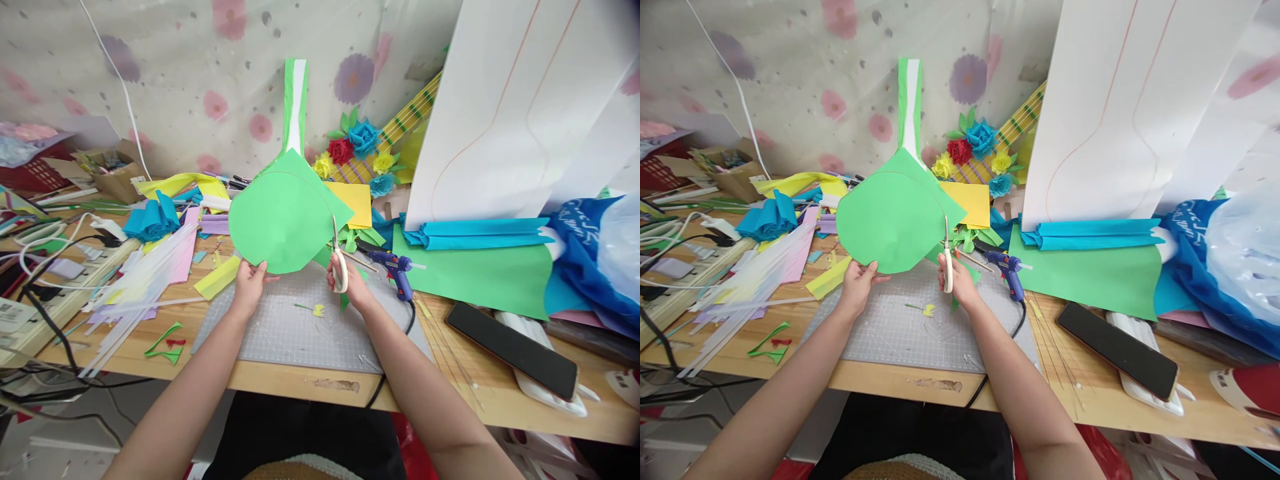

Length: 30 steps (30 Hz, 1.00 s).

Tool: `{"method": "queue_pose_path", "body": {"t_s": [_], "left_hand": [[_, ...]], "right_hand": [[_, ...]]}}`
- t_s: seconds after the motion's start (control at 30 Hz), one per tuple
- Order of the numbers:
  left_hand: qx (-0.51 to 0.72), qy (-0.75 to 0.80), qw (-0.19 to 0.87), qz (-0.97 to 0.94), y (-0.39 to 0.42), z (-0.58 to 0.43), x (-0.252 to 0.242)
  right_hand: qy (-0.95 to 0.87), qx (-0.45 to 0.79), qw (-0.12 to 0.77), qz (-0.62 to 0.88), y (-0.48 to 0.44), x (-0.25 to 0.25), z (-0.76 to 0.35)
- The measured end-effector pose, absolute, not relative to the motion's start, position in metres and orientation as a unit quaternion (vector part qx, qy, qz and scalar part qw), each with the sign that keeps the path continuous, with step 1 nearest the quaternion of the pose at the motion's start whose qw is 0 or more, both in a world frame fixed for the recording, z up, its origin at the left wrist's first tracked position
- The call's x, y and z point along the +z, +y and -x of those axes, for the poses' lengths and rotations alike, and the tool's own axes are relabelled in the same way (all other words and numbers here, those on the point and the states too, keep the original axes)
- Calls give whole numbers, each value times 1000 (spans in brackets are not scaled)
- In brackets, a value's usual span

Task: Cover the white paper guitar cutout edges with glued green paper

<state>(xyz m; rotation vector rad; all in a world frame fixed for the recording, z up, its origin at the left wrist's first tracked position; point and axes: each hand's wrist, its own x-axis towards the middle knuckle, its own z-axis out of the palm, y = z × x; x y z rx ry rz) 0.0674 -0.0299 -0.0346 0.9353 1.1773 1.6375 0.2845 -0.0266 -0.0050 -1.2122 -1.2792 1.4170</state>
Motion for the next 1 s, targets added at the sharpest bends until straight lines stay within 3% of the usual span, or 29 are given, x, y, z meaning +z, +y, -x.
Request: {"method": "queue_pose_path", "body": {"t_s": [1.0], "left_hand": [[670, 467, 448, -364, -27, -55, -27]], "right_hand": [[-529, 585, 396, 470, -23, -3, -295]]}}
